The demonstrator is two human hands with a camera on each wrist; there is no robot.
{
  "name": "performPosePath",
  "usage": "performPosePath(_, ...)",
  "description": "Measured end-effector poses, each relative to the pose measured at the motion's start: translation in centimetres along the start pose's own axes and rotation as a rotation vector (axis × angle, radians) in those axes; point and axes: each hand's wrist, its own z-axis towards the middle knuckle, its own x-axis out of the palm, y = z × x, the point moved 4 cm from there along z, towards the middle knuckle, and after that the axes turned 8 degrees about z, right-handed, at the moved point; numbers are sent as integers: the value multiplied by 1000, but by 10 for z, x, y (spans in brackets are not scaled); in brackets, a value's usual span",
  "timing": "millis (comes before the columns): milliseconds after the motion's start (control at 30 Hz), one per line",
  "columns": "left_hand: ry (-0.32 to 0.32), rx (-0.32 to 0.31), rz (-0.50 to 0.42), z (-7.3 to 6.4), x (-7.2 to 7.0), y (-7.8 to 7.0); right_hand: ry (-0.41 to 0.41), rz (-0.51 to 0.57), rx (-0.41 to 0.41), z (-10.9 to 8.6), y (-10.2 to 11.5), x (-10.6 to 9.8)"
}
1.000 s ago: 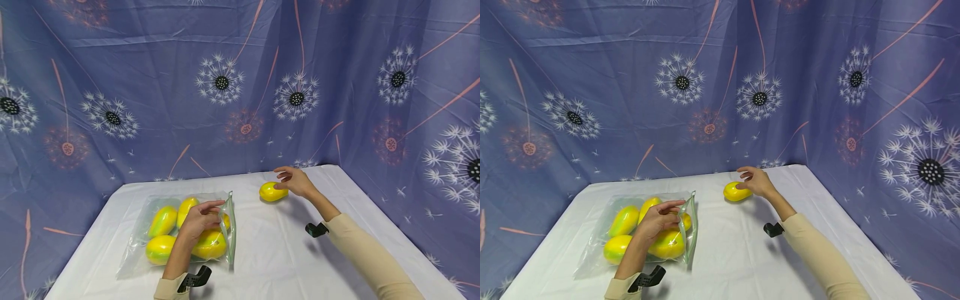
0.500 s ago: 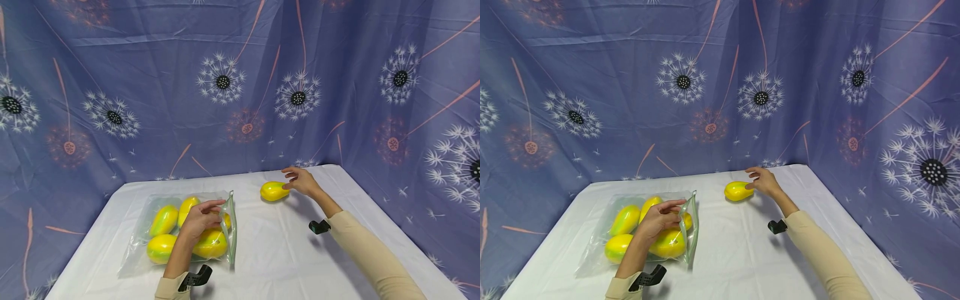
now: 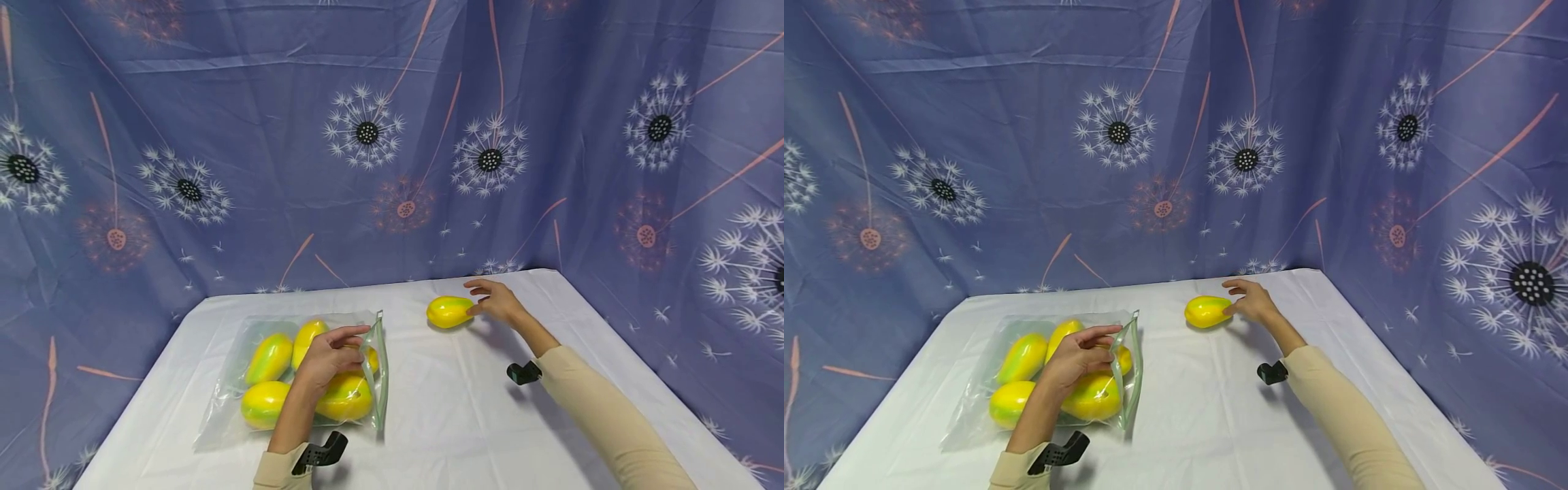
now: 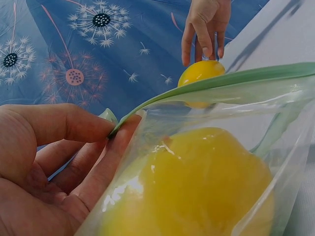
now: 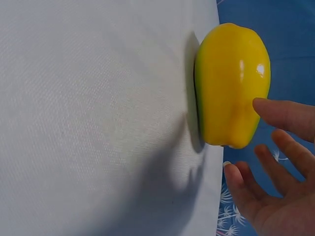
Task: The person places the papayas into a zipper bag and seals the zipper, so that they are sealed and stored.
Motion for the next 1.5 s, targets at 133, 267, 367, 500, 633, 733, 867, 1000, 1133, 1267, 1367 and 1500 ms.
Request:
performPosePath(133, 6, 5, -1, 0, 0, 1, 6, 13, 26, 0, -2, 1)
performPosePath(267, 7, 4, -6, 0, 1, 2, 14, 11, 24, 0, -3, 4)
performPosePath(367, 5, 5, -8, 0, 1, 2, 14, 6, 15, 1, -5, 6)
performPosePath(500, 6, 1, -9, 0, 1, 2, 14, -3, 19, 2, -8, 7)
performPosePath(633, 8, 0, -13, -1, 2, 1, 15, -1, 29, 2, -9, 6)
performPosePath(733, 5, 0, -16, -1, 2, 1, 12, -3, 36, 2, -10, 6)
performPosePath(867, -1, -4, -12, 0, 2, 1, 14, -20, 41, 1, -11, 6)
performPosePath(1000, -2, -6, -8, 0, 2, 1, 17, -35, 43, 0, -11, 7)
performPosePath(1133, 2, -5, -12, -1, 2, 1, 11, -55, 48, 0, -12, 8)
performPosePath(1267, 7, 0, -14, -2, 1, 1, 4, -68, 54, 0, -12, 9)
performPosePath(1367, 9, 2, -12, -1, 1, 1, -2, -75, 59, 0, -11, 10)
performPosePath(1500, 5, 2, -10, -1, 1, 0, 0, -70, 62, -1, -11, 11)
